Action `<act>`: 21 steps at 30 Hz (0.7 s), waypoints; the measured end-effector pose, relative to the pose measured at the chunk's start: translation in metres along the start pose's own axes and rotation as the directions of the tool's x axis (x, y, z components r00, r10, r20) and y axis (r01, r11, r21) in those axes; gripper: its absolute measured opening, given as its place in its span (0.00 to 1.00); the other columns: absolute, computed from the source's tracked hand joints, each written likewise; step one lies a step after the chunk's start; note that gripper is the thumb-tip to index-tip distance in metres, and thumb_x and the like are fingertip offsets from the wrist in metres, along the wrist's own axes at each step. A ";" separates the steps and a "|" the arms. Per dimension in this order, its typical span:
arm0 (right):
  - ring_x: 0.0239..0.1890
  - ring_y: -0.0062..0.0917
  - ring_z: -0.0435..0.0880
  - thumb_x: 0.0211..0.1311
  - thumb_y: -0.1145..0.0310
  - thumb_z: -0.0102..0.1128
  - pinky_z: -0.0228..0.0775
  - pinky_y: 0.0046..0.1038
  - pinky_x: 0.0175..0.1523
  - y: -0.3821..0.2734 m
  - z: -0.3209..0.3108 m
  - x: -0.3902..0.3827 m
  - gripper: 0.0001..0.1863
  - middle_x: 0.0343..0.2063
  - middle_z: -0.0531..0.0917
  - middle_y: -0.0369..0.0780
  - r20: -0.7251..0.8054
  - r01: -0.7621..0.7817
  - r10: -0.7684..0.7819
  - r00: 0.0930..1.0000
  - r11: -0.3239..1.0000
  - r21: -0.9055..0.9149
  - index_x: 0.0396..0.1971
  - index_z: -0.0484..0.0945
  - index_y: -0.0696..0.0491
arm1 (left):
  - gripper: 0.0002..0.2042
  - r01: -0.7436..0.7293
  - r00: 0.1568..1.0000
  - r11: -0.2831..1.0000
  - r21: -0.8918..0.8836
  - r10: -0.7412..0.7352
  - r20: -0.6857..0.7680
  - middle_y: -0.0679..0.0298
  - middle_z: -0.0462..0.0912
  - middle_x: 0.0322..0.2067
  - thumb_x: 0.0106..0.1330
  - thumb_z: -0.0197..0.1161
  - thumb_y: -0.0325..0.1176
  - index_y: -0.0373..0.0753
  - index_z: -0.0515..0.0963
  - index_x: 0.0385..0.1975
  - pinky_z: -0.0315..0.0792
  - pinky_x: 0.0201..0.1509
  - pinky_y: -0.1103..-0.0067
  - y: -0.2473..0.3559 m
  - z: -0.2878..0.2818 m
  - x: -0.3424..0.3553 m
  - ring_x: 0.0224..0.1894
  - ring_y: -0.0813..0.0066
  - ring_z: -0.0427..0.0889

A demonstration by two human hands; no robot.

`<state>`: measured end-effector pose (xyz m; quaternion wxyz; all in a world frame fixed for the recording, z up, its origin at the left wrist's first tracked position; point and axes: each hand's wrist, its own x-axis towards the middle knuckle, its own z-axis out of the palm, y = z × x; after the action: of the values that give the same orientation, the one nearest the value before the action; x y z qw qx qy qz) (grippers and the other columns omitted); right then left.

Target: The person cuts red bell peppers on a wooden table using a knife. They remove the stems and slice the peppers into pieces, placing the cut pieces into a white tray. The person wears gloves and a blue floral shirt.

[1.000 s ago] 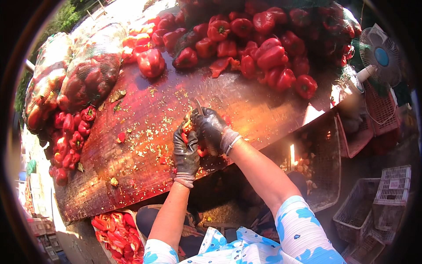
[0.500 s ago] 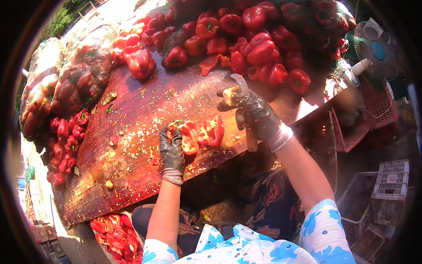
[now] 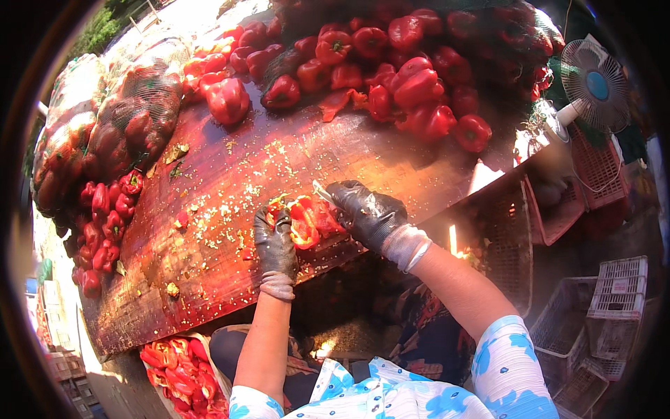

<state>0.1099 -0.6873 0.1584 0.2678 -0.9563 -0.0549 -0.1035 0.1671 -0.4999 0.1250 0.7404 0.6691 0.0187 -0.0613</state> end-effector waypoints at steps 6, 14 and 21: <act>0.43 0.46 0.82 0.63 0.68 0.53 0.76 0.45 0.43 -0.026 -0.009 0.023 0.14 0.45 0.77 0.46 0.176 -0.227 0.267 0.948 0.949 -0.218 0.49 0.70 0.48 | 0.15 -0.154 0.980 0.965 0.212 0.121 0.157 0.67 0.79 0.43 0.66 0.64 0.26 0.38 0.73 0.51 0.73 0.51 0.80 -0.007 -0.002 0.002 0.45 0.80 0.76; 0.32 0.39 0.83 0.61 0.59 0.62 0.76 0.40 0.35 0.034 0.009 0.026 0.07 0.32 0.80 0.40 -0.040 -0.090 0.083 0.996 0.968 -0.236 0.33 0.78 0.45 | 0.15 -0.181 0.963 0.896 0.407 0.077 0.258 0.61 0.83 0.42 0.64 0.68 0.30 0.35 0.77 0.48 0.76 0.50 0.77 -0.021 0.013 0.008 0.44 0.75 0.81; 0.35 0.19 0.81 0.68 0.68 0.58 0.74 0.26 0.41 0.049 0.008 0.032 0.08 0.32 0.86 0.36 0.146 -0.451 0.473 0.869 0.636 0.626 0.42 0.80 0.55 | 0.12 -0.096 0.961 0.917 0.388 -0.017 0.276 0.66 0.84 0.40 0.66 0.64 0.25 0.34 0.76 0.48 0.75 0.48 0.80 -0.027 0.012 0.014 0.41 0.81 0.79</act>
<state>0.1506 -0.7229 0.1341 0.5962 -0.7857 0.1637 -0.0218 0.1777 -0.5152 0.0976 0.5853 0.7909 -0.1103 -0.1405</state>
